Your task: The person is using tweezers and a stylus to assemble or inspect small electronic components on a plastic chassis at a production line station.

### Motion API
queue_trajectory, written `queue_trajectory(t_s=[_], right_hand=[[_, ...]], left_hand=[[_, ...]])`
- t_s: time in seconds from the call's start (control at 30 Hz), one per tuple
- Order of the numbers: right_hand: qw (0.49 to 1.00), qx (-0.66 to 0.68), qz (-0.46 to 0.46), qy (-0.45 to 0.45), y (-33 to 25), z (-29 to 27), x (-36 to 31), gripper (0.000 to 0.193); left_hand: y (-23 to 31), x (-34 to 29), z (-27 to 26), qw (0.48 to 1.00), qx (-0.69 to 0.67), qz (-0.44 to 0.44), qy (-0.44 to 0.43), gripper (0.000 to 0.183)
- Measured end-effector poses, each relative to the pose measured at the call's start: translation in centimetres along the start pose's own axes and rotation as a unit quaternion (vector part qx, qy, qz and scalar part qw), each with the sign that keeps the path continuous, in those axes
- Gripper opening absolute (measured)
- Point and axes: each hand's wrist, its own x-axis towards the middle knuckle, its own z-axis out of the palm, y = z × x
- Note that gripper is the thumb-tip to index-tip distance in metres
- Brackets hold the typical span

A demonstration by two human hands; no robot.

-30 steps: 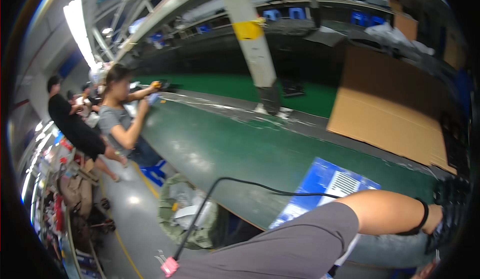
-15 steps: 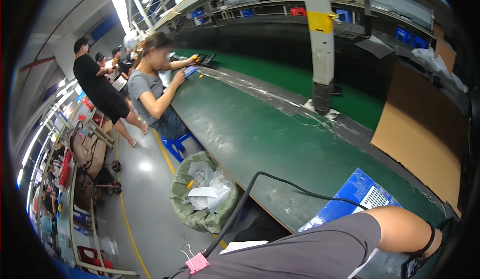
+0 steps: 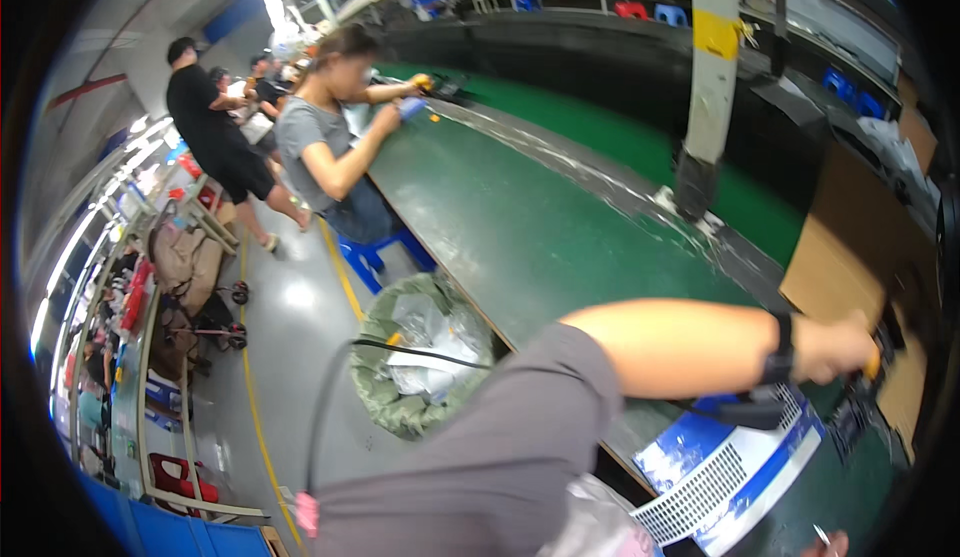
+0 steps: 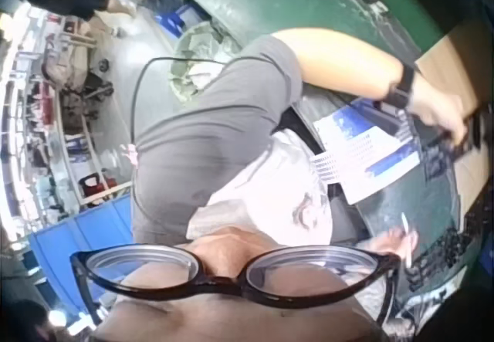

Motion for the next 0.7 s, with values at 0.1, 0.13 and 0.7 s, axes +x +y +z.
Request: queue_trajectory(t_s=[0.1,0.13,0.7], right_hand=[[0.988,-0.091,0.093,-0.083,3.1,5.0,0.2,0.016],[0.98,-0.108,0.129,-0.107,4.2,6.4,0.6,0.012],[0.95,-0.127,0.181,-0.221,8.7,19.2,3.7,0.009]], left_hand=[[-0.7,-4.3,-5.1,0.974,-0.224,0.047,0.005,0.008],[-1.3,-5.8,-7.2,0.944,-0.328,0.041,0.016,0.012],[-4.1,-10.9,-12.5,0.926,-0.281,0.189,0.169,0.025]])
